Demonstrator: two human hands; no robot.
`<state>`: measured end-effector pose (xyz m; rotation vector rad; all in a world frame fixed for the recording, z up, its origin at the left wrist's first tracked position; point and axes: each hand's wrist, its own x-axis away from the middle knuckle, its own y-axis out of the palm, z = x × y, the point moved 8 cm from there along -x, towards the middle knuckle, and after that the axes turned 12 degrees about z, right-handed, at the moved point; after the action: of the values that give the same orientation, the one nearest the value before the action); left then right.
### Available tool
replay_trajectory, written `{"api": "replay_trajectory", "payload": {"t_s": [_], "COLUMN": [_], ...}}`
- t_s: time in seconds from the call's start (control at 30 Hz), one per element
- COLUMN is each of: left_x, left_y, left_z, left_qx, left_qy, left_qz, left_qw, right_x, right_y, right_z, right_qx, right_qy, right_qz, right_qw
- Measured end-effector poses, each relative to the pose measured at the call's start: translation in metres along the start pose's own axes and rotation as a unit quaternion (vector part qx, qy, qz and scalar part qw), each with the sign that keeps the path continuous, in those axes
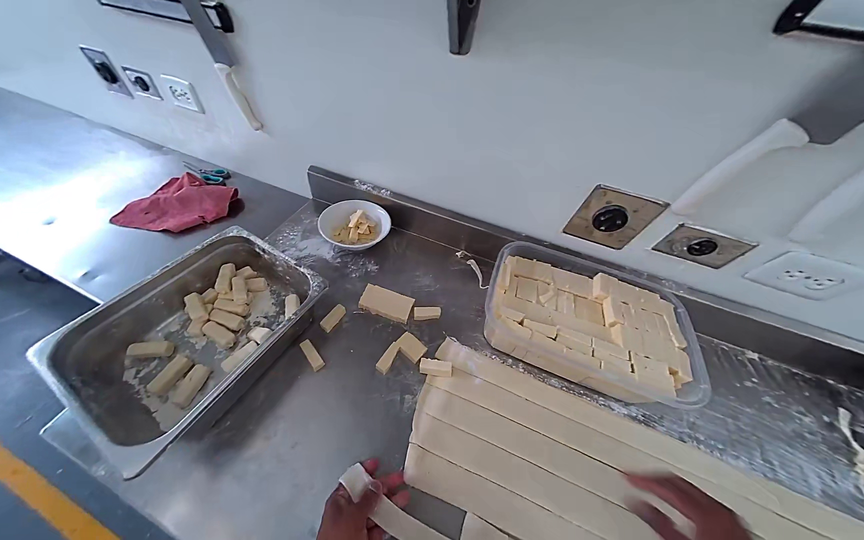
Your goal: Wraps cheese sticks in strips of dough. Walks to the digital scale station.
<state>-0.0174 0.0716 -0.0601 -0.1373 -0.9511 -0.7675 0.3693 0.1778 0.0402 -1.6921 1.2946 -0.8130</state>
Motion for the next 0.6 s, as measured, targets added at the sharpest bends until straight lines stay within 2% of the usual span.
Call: {"api": "replay_trajectory", "payload": {"t_s": [0.07,0.13,0.2,0.27,0.33,0.43,0.5,0.6], "left_x": [0.001,0.004,0.007,0.007,0.005,-0.001,0.004,0.023], "left_y": [0.000,0.002,0.005,0.003,-0.001,-0.001,0.008,0.032], "left_z": [0.010,0.019,0.026,0.036,0.048,0.067,0.080,0.086], "left_qx": [-0.014,-0.030,-0.061,-0.112,-0.187,-0.256,-0.299,-0.360], "left_qy": [0.013,0.017,0.029,0.079,0.150,0.227,0.266,0.332], "left_qz": [0.002,-0.002,-0.011,-0.015,-0.025,-0.040,-0.036,-0.054], "left_qw": [1.000,0.999,0.998,0.990,0.971,0.939,0.916,0.870], "right_x": [-0.068,-0.124,-0.165,-0.180,-0.169,-0.122,-0.079,-0.025], "right_y": [0.045,0.086,0.120,0.139,0.136,0.115,0.118,0.138], "right_z": [-0.095,-0.160,-0.188,-0.196,-0.198,-0.188,-0.186,-0.196], "right_qx": [-0.041,-0.044,-0.013,-0.001,-0.036,-0.199,-0.343,-0.502], "right_qy": [-0.088,-0.100,-0.073,-0.070,-0.077,-0.049,0.016,0.138], "right_qz": [0.071,0.037,-0.028,-0.031,0.013,0.069,0.024,-0.053], "right_qw": [0.993,0.993,0.997,0.997,0.996,0.976,0.939,0.852]}}
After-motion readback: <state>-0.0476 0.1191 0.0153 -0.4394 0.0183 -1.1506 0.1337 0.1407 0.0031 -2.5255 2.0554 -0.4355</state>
